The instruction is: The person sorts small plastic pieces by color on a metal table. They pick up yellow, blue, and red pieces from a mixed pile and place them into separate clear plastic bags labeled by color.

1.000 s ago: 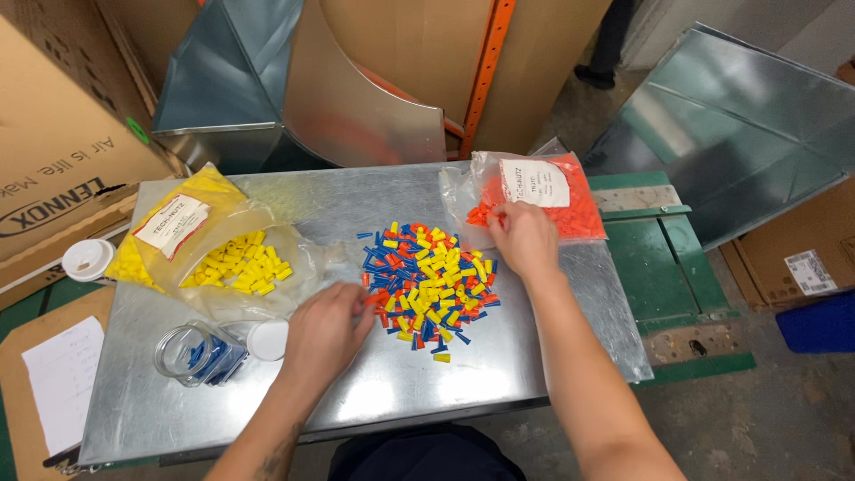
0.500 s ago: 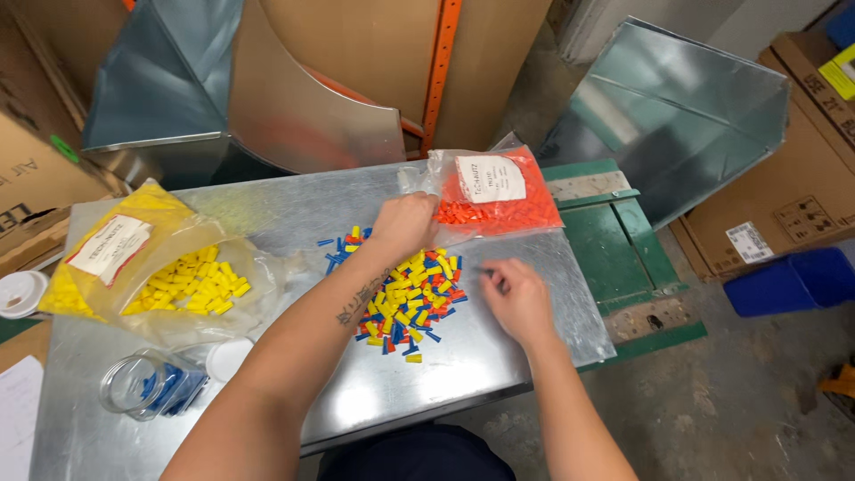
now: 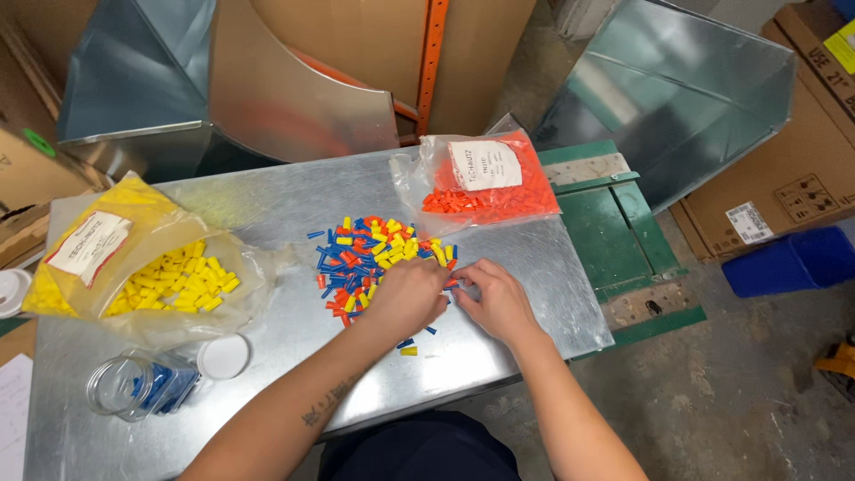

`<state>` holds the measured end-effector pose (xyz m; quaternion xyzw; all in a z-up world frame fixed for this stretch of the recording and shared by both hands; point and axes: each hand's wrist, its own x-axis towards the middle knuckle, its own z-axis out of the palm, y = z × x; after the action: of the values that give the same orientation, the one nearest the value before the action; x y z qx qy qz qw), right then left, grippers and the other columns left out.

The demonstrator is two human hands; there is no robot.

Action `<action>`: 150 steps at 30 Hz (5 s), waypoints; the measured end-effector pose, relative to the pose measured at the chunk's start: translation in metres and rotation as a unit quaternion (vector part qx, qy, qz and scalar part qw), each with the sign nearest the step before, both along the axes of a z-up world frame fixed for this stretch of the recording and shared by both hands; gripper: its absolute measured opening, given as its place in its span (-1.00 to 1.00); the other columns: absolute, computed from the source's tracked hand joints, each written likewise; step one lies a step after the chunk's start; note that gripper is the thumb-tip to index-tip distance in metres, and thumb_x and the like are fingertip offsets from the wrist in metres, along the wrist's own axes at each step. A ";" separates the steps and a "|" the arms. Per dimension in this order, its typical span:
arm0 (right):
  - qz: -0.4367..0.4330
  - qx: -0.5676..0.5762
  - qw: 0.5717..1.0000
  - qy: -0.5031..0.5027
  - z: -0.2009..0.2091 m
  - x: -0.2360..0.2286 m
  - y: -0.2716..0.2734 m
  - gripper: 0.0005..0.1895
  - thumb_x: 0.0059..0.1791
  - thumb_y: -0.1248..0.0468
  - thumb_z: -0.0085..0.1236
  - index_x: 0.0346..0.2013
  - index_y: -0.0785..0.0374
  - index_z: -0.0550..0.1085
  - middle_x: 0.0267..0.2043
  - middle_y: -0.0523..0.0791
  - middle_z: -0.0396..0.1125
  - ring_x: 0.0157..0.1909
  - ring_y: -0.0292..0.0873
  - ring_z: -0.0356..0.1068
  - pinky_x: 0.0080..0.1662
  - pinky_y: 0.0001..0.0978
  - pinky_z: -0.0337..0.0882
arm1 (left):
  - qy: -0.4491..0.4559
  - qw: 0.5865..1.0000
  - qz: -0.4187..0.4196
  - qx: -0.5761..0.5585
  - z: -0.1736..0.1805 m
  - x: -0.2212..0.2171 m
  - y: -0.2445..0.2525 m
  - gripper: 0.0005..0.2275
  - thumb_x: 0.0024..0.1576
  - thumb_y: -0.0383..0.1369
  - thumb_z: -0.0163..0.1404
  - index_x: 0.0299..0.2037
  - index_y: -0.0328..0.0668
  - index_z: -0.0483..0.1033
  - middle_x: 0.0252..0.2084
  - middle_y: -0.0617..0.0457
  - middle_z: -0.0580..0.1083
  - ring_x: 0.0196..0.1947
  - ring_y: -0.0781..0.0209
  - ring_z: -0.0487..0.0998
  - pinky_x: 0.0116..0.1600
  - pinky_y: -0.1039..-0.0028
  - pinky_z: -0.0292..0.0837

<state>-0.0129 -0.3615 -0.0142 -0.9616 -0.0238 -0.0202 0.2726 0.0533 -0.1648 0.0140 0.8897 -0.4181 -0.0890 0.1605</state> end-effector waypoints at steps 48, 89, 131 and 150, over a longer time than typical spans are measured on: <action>-0.085 0.025 0.996 -0.011 0.018 0.055 -0.034 -0.67 -0.07 -0.01 0.32 -0.05 -0.07 0.66 -0.45 -0.19 0.46 -0.15 -0.05 0.53 -0.05 -0.09 0.54 | 0.066 0.928 0.353 -0.103 0.052 0.051 0.007 -0.86 0.20 -0.29 0.09 -0.21 -0.08 0.69 -0.37 0.03 0.60 -0.19 -0.08 0.69 -0.11 0.17 0.61; 0.054 -0.037 0.981 -0.184 0.037 0.014 0.051 -0.85 0.01 0.16 0.35 -0.18 0.10 0.62 -0.41 -0.29 0.31 -0.36 -0.27 0.30 -0.36 -0.34 0.33 | -0.199 0.976 0.045 -0.070 -0.060 -0.106 0.082 -0.93 0.19 -0.46 0.11 -0.31 -0.05 0.55 -0.34 0.08 0.49 -0.33 0.12 0.48 -0.25 0.32 0.38; 0.303 -0.022 0.945 -0.119 0.045 0.099 0.224 -0.79 0.02 0.17 0.19 -0.05 0.00 0.60 -0.35 -0.16 0.45 -0.14 -0.02 0.52 0.04 -0.13 0.50 | -0.032 0.935 0.346 -0.071 -0.010 -0.109 0.161 -0.80 0.18 -0.27 0.13 -0.02 -0.01 0.59 -0.35 0.13 0.47 -0.22 0.19 0.60 -0.10 0.41 0.53; 0.162 0.022 0.975 -0.150 0.008 -0.031 0.094 -0.87 -0.09 0.20 0.34 -0.25 -0.02 0.67 -0.60 -0.23 0.30 -0.43 -0.13 0.44 -0.27 -0.29 0.47 | -0.089 0.952 0.293 -0.006 -0.024 -0.075 0.133 -0.94 0.08 -0.32 0.16 -0.31 -0.02 0.65 -0.42 0.11 0.49 -0.27 0.13 0.58 -0.14 0.38 0.49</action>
<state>-0.0438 -0.2672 -0.0062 -0.9247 -0.2199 -0.1204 0.2863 -0.0212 -0.0323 -0.0100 0.9764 -0.1524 0.0439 0.1466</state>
